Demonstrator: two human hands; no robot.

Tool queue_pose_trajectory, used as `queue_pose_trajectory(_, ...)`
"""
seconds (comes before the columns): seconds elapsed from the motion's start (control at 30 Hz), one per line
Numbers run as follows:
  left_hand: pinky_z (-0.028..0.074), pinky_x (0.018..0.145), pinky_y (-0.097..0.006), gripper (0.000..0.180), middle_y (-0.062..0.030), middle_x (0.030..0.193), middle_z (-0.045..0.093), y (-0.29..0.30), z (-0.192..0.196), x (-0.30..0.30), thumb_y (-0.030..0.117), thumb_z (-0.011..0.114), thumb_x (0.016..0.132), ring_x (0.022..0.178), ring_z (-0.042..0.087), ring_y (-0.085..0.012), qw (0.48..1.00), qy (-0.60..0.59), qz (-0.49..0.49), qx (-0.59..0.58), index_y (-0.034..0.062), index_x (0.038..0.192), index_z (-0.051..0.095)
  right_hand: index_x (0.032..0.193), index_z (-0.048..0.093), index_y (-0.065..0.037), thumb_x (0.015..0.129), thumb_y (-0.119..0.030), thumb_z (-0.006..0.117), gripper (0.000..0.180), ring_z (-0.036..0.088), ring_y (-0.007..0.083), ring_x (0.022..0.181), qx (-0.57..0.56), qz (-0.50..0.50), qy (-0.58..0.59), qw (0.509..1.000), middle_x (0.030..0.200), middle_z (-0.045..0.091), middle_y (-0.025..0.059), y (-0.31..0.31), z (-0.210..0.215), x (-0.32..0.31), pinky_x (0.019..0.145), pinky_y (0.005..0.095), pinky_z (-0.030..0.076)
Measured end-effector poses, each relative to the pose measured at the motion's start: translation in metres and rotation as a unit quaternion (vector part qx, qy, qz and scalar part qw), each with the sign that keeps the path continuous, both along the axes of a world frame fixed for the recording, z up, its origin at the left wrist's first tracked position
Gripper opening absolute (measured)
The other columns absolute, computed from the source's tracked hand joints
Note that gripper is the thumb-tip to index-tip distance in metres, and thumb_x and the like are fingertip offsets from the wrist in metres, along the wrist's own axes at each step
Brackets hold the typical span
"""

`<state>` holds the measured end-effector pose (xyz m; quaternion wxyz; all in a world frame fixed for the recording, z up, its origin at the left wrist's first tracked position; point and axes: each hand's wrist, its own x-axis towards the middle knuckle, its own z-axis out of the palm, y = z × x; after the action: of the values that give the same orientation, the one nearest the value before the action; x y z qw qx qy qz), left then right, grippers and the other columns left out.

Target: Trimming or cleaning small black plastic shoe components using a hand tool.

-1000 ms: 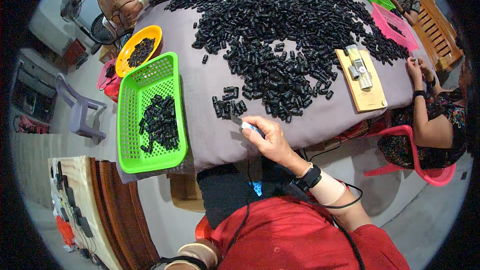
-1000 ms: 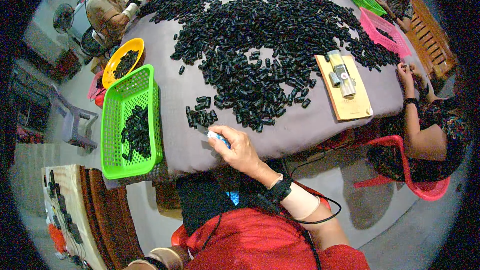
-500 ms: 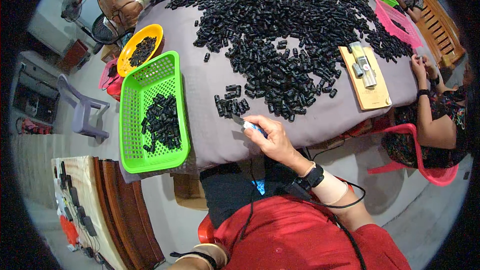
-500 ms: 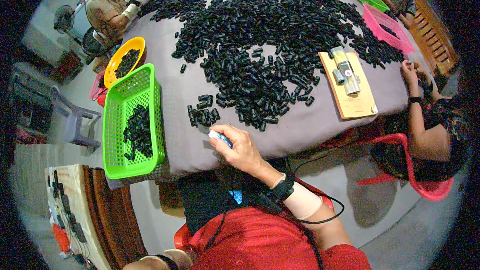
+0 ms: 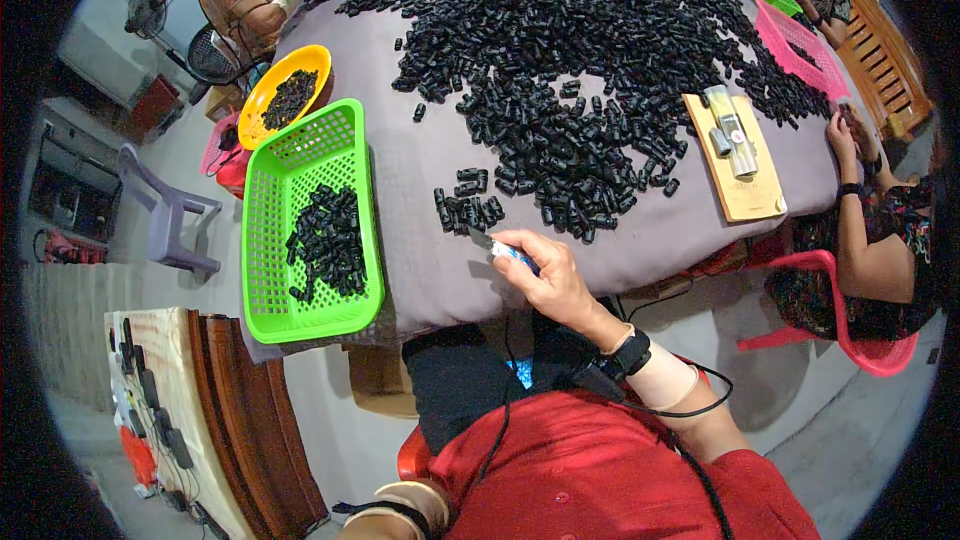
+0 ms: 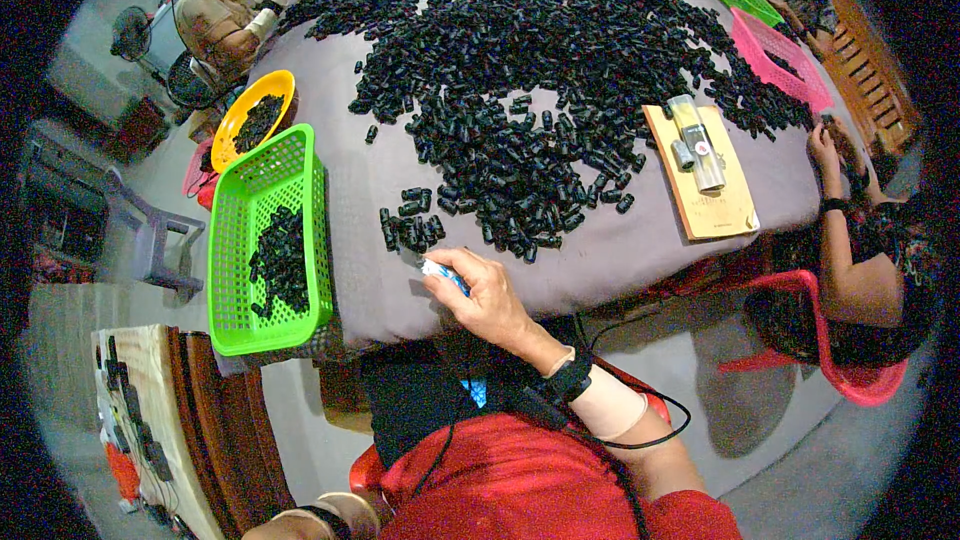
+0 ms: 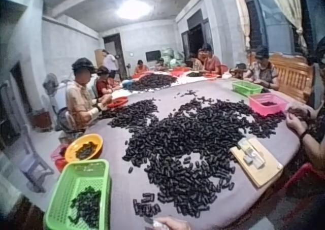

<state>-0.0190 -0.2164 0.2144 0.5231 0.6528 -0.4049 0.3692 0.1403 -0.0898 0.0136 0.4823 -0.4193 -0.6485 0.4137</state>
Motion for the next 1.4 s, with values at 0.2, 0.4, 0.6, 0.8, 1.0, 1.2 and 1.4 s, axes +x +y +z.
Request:
queue_pose_trajectory(0.2, 0.035, 0.055, -0.029, 0.005, 0.0007, 0.081, 0.048, -0.003, 0.003, -0.008, 0.017, 0.045, 0.085, 0.077, 0.049, -0.0128, 0.998, 0.034, 0.017, -0.058, 0.0129, 0.084, 0.046, 0.097, 0.058, -0.001, 0.079, -0.015, 0.059, 0.022, 0.061, 0.0234, 0.072, -0.006, 0.002, -0.015, 1.0, 0.083, 0.061, 0.0131, 0.0, 0.002, 0.0, 0.063, 0.0306, 0.046)
queue_pose_trajectory(0.4, 0.035, 0.054, -0.029, 0.006, -0.0015, 0.08, 0.048, -0.011, -0.007, -0.004, 0.016, 0.045, 0.085, 0.074, 0.05, -0.0154, 0.995, 0.046, -0.012, -0.085, 0.0111, 0.083, 0.048, 0.097, 0.058, -0.001, 0.079, -0.014, 0.06, 0.022, 0.061, 0.0219, 0.073, -0.009, 0.001, -0.008, 1.0, 0.084, 0.061, 0.0123, -0.001, 0.002, 0.001, 0.063, 0.0303, 0.046)
queue_pose_trajectory(0.6, 0.036, 0.054, -0.031, 0.013, -0.0073, 0.076, 0.049, -0.008, -0.019, -0.001, 0.015, 0.044, 0.086, 0.065, 0.051, -0.0227, 0.987, 0.025, -0.139, -0.072, 0.0073, 0.08, 0.052, 0.098, 0.058, -0.001, 0.079, -0.015, 0.06, 0.023, 0.061, 0.0223, 0.074, -0.009, 0.003, -0.012, 1.0, 0.086, 0.062, 0.0127, 0.0, 0.003, 0.0, 0.065, 0.03, 0.047)
queue_pose_trajectory(0.8, 0.036, 0.054, -0.031, 0.007, -0.0017, 0.081, 0.05, -0.024, -0.007, -0.006, 0.017, 0.048, 0.087, 0.076, 0.05, -0.0153, 0.996, 0.005, -0.075, -0.046, 0.0106, 0.085, 0.048, 0.098, 0.058, -0.001, 0.08, -0.014, 0.059, 0.023, 0.061, 0.0222, 0.076, -0.008, 0.005, -0.01, 1.0, 0.087, 0.062, 0.0124, 0.0, 0.0, 0.001, 0.066, 0.0297, 0.047)
queue_pose_trajectory(1.0, 0.035, 0.052, -0.031, 0.008, 0.001, 0.076, 0.049, -0.011, -0.013, 0.001, 0.02, 0.048, 0.087, 0.072, 0.049, -0.0133, 0.996, -0.038, -0.057, 0.057, 0.0142, 0.082, 0.05, 0.098, 0.058, -0.001, 0.08, -0.014, 0.059, 0.023, 0.061, 0.0219, 0.074, 0.001, -0.004, -0.005, 1.0, 0.085, 0.061, 0.0125, -0.001, 0.001, -0.001, 0.065, 0.0297, 0.046)
queue_pose_trajectory(1.2, 0.037, 0.054, -0.032, 0.014, -0.0044, 0.069, 0.045, -0.023, -0.007, 0.007, 0.017, 0.045, 0.086, 0.064, 0.05, -0.0221, 0.985, -0.086, -0.087, -0.124, 0.0077, 0.078, 0.052, 0.097, 0.058, -0.001, 0.079, -0.014, 0.059, 0.022, 0.06, 0.0215, 0.073, -0.002, 0.005, -0.011, 1.0, 0.082, 0.061, 0.0121, 0.0, 0.002, -0.001, 0.064, 0.0297, 0.046)
queue_pose_trajectory(1.4, 0.043, 0.052, -0.043, 0.008, -0.002, 0.08, 0.048, -0.009, -0.002, -0.008, 0.017, 0.054, 0.084, 0.081, 0.05, -0.0188, 0.994, 0.063, -0.085, 0.005, 0.0139, 0.088, 0.048, 0.097, 0.058, -0.001, 0.079, -0.014, 0.059, 0.022, 0.06, 0.0199, 0.073, 0.003, -0.004, -0.001, 1.0, 0.082, 0.061, 0.0115, -0.001, 0.003, 0.0, 0.064, 0.0291, 0.046)
